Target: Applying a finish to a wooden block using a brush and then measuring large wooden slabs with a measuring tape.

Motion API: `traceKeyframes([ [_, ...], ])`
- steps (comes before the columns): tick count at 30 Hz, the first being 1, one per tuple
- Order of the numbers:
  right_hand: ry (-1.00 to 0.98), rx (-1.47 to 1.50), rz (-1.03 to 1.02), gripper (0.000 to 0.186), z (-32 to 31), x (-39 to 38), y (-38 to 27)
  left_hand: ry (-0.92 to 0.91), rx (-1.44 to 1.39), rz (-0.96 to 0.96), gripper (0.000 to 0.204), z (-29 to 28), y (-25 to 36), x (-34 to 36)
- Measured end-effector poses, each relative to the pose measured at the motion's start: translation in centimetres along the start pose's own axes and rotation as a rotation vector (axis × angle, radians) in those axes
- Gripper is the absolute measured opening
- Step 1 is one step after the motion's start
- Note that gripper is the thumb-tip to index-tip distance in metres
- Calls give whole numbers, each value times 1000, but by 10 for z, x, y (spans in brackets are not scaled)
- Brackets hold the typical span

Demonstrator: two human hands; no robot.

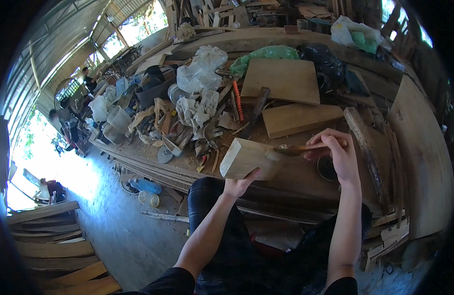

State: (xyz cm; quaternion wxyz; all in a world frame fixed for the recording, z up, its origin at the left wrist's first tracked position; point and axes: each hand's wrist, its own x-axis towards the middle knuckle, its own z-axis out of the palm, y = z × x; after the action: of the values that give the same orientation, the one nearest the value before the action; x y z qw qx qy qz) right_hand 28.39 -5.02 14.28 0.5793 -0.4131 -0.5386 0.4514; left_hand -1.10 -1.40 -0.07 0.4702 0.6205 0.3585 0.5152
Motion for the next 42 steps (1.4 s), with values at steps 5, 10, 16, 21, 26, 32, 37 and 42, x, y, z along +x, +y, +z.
traceKeyframes([
  [5, 120, 13, -7, 32, 2, 5, 7, 13, 63, 53, 37, -2, 5, 0],
  [10, 8, -38, -27, 27, -1, 1, 8, 5, 129, 152, 36, 2, 17, 2],
  [16, -7, -130, 54, 30, 1, -5, -8, 9, 26, 85, 34, -5, 7, 5],
  [21, -33, -39, 47, 30, 5, -5, -8, 24, -6, 49, 36, -5, 2, 2],
  [26, 95, -27, -17, 29, 5, 2, -7, 97, -50, 110, 43, -17, -16, 1],
  [32, 22, -96, -31, 27, 1, 0, -5, 62, -28, 4, 46, -14, 18, 4],
  [37, -15, -82, 46, 18, -2, -5, -7, -29, 71, 109, 50, -12, 85, 19],
  [42, -39, -58, 64, 22, -4, -6, -17, -142, 607, 28, 54, -28, 145, 32],
])
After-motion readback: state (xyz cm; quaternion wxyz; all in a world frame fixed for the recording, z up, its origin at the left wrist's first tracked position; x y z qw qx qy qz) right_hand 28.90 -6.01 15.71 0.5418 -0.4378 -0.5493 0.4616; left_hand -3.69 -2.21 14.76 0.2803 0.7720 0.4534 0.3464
